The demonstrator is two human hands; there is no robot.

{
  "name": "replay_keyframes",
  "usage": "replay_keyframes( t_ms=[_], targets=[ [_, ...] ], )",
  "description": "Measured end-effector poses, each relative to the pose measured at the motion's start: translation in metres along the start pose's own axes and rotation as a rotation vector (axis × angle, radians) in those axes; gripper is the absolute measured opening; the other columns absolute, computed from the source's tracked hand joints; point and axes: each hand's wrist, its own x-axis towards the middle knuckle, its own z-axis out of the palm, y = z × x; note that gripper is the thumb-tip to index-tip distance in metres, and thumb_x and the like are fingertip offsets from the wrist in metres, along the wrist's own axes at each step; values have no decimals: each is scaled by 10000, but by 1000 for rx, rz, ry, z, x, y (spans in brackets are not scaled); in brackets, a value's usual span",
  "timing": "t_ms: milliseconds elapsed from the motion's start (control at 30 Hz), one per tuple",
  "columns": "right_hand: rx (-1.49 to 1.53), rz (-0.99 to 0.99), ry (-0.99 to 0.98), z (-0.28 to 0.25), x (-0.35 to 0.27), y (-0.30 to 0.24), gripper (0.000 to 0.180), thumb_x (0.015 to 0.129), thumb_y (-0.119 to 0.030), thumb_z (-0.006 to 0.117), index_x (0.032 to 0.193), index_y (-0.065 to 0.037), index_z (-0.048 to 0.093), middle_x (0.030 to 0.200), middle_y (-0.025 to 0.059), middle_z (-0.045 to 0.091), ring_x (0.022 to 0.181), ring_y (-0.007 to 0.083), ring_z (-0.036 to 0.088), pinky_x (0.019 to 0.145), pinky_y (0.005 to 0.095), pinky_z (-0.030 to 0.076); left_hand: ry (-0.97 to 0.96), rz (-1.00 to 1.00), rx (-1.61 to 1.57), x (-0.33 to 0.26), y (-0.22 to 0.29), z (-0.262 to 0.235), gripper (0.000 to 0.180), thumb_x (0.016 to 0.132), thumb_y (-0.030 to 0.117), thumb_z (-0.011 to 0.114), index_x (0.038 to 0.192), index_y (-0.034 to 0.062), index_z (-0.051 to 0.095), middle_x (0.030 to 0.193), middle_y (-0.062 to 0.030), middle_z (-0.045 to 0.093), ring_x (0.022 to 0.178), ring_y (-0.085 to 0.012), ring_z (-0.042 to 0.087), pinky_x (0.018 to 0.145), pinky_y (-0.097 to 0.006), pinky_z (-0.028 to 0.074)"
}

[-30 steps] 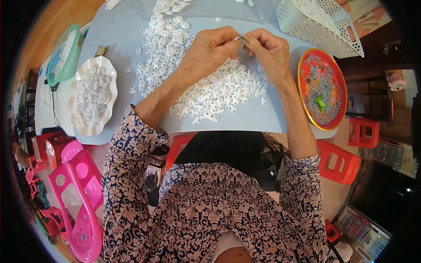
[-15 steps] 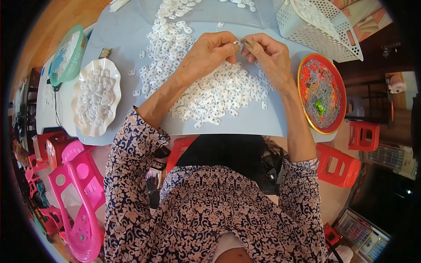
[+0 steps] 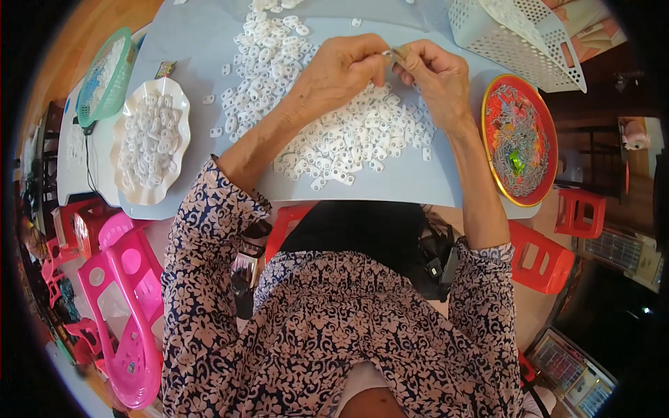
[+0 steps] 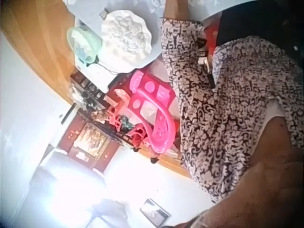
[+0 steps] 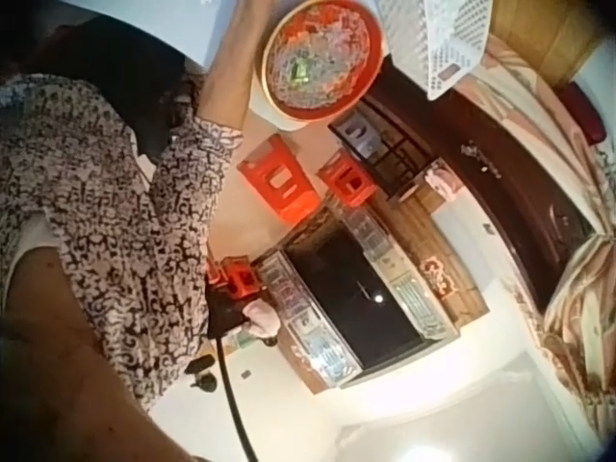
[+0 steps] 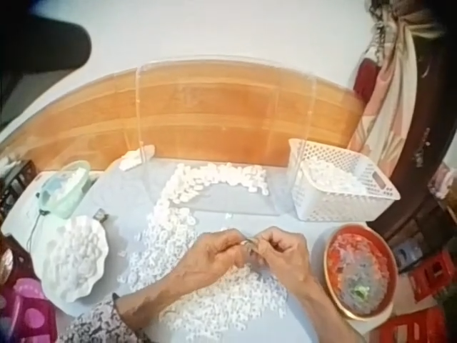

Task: The recorder is manually assembling small white plastic rings by inserting metal pins into them at a workspace.

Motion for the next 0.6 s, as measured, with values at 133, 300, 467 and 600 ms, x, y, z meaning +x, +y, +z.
replay_keyframes(
  t_ms=[133, 300, 467, 600],
  targets=[
    [37, 66, -17, -2, -2, -5, 179, 892, -175, 601, 856, -7, 652, 702, 0, 597, 612, 48, 483, 568, 184, 401, -30, -73, -69, 2, -3, 0, 196, 894, 170, 509, 852, 12, 617, 679, -23, 611, 620, -70, 511, 551, -230, 407],
    [41, 41, 0, -2, -2, -3, 180, 886, -172, 608, 854, -1, 655, 702, 2, 607, 616, 43, 488, 567, 175, 406, -27, -86, -110, 1, -2, -1, 202, 894, 179, 509, 861, 12, 618, 680, -21, 611, 621, -68, 507, 560, -231, 400],
    [21, 0, -5, -3, 0, 3, 144, 873, -140, 622, 843, -3, 656, 693, -1, 603, 607, 44, 486, 561, 176, 408, -34, -78, -55, 0, -3, 1, 201, 893, 181, 508, 875, 15, 620, 681, -13, 609, 612, -66, 501, 552, -231, 396],
    [5, -42, 6, 1, 1, 3, 127, 868, -124, 624, 849, -3, 660, 699, -1, 607, 618, 44, 499, 569, 174, 413, 9, -13, -36, 1, -5, 3, 203, 894, 192, 508, 846, 32, 625, 660, 2, 596, 591, -55, 478, 536, -219, 380]
  ],
)
